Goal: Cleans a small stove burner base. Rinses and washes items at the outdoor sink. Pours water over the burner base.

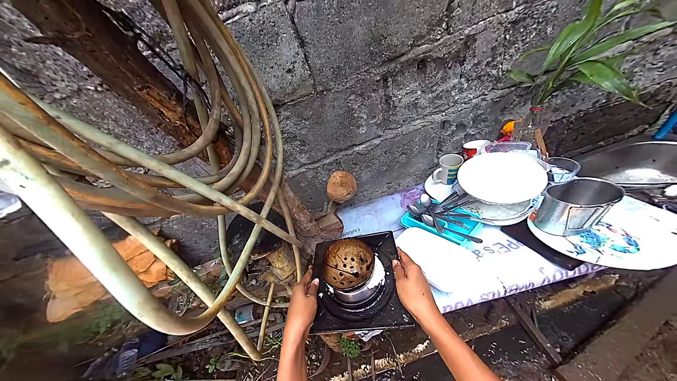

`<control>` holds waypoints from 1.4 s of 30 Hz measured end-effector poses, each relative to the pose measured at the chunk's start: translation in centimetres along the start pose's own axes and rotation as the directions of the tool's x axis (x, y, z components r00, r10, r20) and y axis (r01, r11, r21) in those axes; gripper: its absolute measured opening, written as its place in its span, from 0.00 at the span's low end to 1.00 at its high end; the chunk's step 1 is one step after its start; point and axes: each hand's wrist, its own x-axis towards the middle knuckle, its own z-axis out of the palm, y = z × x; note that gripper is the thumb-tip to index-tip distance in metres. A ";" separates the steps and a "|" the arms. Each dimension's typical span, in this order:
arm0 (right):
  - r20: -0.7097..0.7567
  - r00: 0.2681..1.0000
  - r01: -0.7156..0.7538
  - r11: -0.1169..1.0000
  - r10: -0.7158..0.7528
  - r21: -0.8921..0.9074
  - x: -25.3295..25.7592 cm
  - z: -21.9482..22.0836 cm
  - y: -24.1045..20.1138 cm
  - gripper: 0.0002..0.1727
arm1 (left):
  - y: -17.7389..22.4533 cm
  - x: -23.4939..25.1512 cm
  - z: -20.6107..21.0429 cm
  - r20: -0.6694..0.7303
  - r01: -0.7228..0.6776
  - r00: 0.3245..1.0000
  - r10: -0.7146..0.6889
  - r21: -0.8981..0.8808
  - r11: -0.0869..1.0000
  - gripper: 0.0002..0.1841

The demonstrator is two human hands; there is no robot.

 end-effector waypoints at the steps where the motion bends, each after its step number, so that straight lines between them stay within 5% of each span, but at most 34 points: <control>1: 0.001 1.000 -0.001 1.000 0.001 -0.004 0.0 0.0 -0.1 0.27 | 0.0 0.0 0.0 -0.005 -0.001 1.000 0.001 -0.006 1.000 0.24; 14: 0.004 1.000 -0.003 0.999 0.004 -0.049 0.4 0.0 -0.1 0.28 | 0.0 0.1 0.0 0.003 -0.006 1.000 0.006 -0.018 1.000 0.25; 17: 0.013 1.000 0.019 0.997 -0.020 0.075 0.6 0.0 0.8 0.29 | -0.1 0.3 -0.2 0.035 0.014 0.999 -0.013 -0.021 1.000 0.25; 21: 0.024 0.999 0.040 0.986 -0.044 0.164 0.0 -0.8 1.0 0.35 | 0.5 0.2 -0.5 0.035 0.009 0.999 -0.015 0.184 0.983 0.31; 26: 0.046 0.972 0.236 0.951 -0.232 -0.200 -2.4 -3.0 0.0 0.35 | 3.1 -1.8 0.2 -0.135 -0.302 0.920 0.368 0.352 0.886 0.33; 30: 0.166 0.908 0.417 0.862 -0.384 -0.290 -1.3 -4.0 -0.9 0.39 | 4.7 -0.2 1.1 0.071 -0.585 0.799 0.597 0.316 0.747 0.33; 34: 0.377 0.864 0.465 0.817 -0.334 -0.341 1.3 -4.8 -2.1 0.44 | 6.5 0.6 1.8 0.258 -0.539 0.842 0.474 0.441 0.718 0.33; 42: 0.484 0.818 0.499 0.803 -0.311 -0.327 2.6 -3.5 -1.8 0.45 | 6.8 0.8 2.3 0.298 -0.495 0.868 0.398 0.455 0.740 0.31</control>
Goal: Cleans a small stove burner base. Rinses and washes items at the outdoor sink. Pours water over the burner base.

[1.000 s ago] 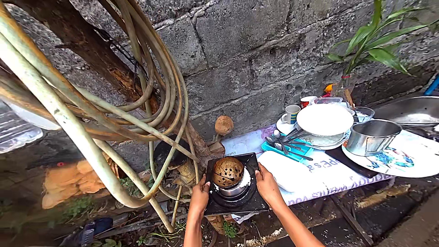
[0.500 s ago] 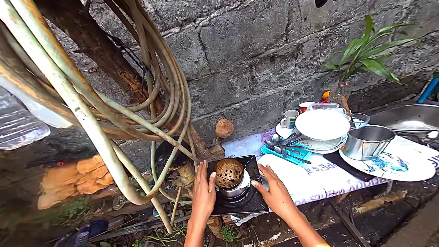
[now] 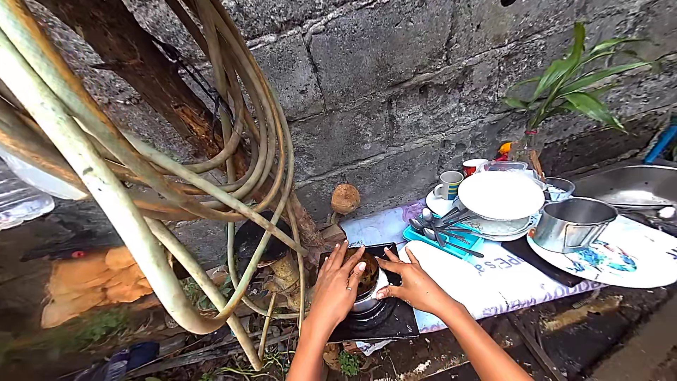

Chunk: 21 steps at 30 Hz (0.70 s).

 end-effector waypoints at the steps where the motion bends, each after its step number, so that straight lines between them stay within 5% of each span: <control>1: 0.006 1.000 -0.002 1.000 0.002 0.012 -0.1 0.1 -0.1 0.48 | -0.1 0.0 0.1 -0.006 -0.004 1.000 0.004 -0.003 1.000 0.30; 15: -0.071 0.990 -0.112 0.987 0.121 0.118 -1.9 0.7 -1.5 0.62 | -0.4 -0.1 0.4 -0.037 -0.010 0.999 0.009 -0.017 1.000 0.28; 21: -0.196 0.967 -0.207 0.947 0.160 -0.245 -5.5 5.1 -4.8 0.63 | -0.3 -0.1 0.4 -0.025 0.000 1.000 0.000 -0.007 1.000 0.28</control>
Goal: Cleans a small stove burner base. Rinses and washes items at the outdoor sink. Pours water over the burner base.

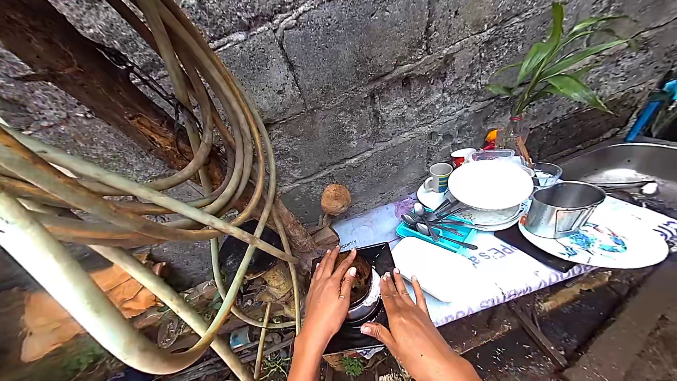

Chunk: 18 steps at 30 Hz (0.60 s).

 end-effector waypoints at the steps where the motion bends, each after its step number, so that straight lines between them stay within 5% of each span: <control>1: 0.022 1.000 -0.003 0.999 0.004 -0.032 -0.2 0.4 -0.6 0.64 | 0.0 0.0 0.0 0.000 0.002 1.000 -0.002 0.003 1.000 0.28; 6: -0.126 0.992 -0.025 0.996 0.014 -0.082 -0.8 2.0 -1.4 0.62 | -0.1 0.0 0.1 0.000 -0.005 1.000 0.005 0.005 1.000 0.28; 18: -0.154 0.988 -0.008 0.997 0.020 0.081 -1.3 2.6 -2.8 0.67 | -0.1 0.1 0.1 -0.003 -0.015 1.000 0.015 -0.002 1.000 0.28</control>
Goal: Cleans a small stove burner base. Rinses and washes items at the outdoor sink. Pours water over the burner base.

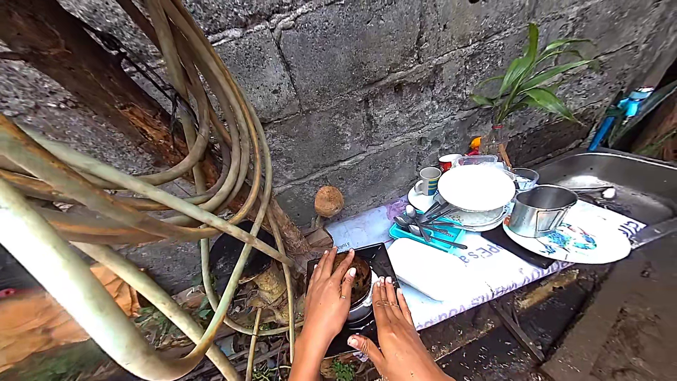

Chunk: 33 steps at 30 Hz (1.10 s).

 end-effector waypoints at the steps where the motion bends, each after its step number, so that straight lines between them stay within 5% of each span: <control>1: 0.048 0.999 0.005 1.000 -0.006 0.006 0.0 -0.2 -0.2 0.69 | 0.0 0.0 0.0 -0.001 0.001 1.000 -0.001 0.001 1.000 0.28; 12: 0.115 0.972 -0.236 0.790 0.207 0.566 1.0 -1.2 -0.9 0.58 | -0.3 0.1 0.0 -0.004 -0.015 1.000 0.015 0.004 1.000 0.28; 26: 0.036 0.987 -0.130 0.647 0.157 0.751 2.9 -1.1 0.5 0.46 | 0.0 0.0 0.1 -0.009 -0.012 1.000 0.012 0.007 1.000 0.27; 33: 0.017 0.994 -0.067 0.477 0.109 0.876 3.5 -1.9 1.5 0.44 | -0.1 -0.1 0.0 -0.015 -0.009 1.000 0.009 0.006 1.000 0.27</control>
